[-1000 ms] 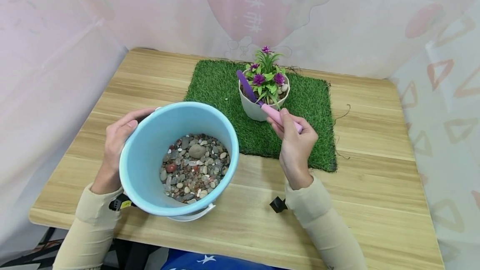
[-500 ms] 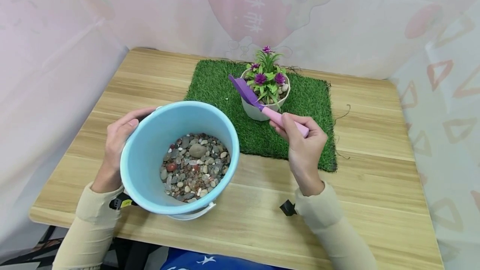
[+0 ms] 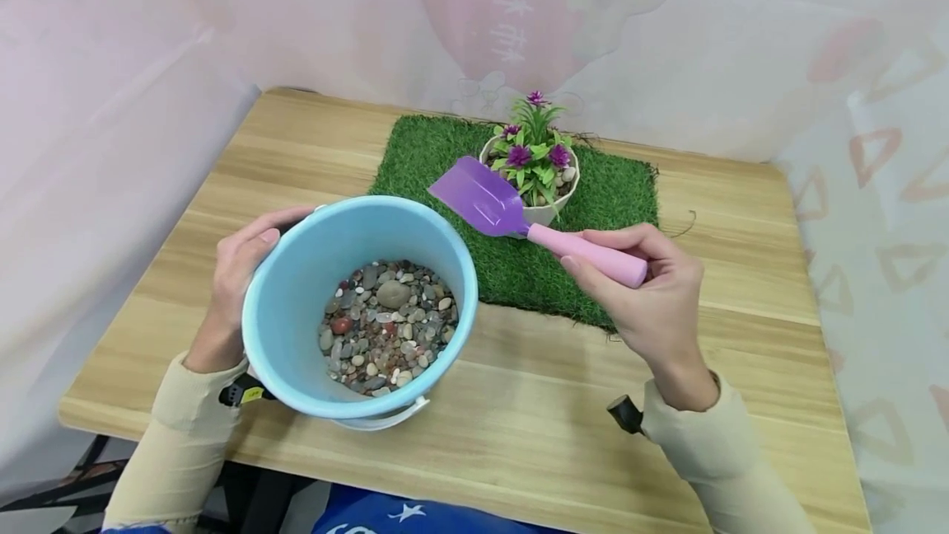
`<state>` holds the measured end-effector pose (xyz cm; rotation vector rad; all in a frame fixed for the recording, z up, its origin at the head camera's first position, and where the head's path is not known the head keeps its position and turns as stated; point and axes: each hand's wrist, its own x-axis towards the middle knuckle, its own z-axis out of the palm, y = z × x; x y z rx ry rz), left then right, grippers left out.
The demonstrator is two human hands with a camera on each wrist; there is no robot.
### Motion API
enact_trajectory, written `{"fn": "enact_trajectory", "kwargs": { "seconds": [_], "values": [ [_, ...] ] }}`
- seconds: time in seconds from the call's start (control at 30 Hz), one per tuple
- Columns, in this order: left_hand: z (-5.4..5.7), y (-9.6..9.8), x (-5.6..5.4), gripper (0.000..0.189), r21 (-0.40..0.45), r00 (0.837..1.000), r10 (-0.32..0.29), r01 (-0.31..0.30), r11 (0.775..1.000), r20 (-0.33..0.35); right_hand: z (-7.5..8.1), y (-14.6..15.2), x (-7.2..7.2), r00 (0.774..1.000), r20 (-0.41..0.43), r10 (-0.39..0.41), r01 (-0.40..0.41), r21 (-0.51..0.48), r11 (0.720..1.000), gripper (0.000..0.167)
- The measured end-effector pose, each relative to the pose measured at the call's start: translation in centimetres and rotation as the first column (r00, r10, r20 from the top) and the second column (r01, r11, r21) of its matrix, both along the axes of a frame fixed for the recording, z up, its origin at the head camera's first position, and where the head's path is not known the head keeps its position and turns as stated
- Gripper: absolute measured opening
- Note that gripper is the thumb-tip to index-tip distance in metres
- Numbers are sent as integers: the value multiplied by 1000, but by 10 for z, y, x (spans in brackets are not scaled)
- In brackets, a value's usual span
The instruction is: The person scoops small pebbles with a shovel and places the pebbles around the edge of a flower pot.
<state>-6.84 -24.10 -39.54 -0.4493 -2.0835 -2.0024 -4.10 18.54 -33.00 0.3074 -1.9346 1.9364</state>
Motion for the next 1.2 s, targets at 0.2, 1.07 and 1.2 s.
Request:
{"fn": "enact_trajectory", "kwargs": {
  "seconds": [0.2, 1.07, 1.2],
  "values": [
    [1, 2, -2, 43, -11, 1000, -6, 6, 1000, 6, 23, -4, 1, 978, -113, 175, -165, 95, 982, 28],
    [2, 2, 0, 43, -26, 1000, -1, 1, 1000, -8, 65, -69, -37, 689, 9, 724, -421, 819, 390, 21],
    [1, 2, 1, 43, -19, 1000, -2, 2, 1000, -21, 66, -83, -41, 644, 139, 752, -496, 824, 273, 11]
  ]
}}
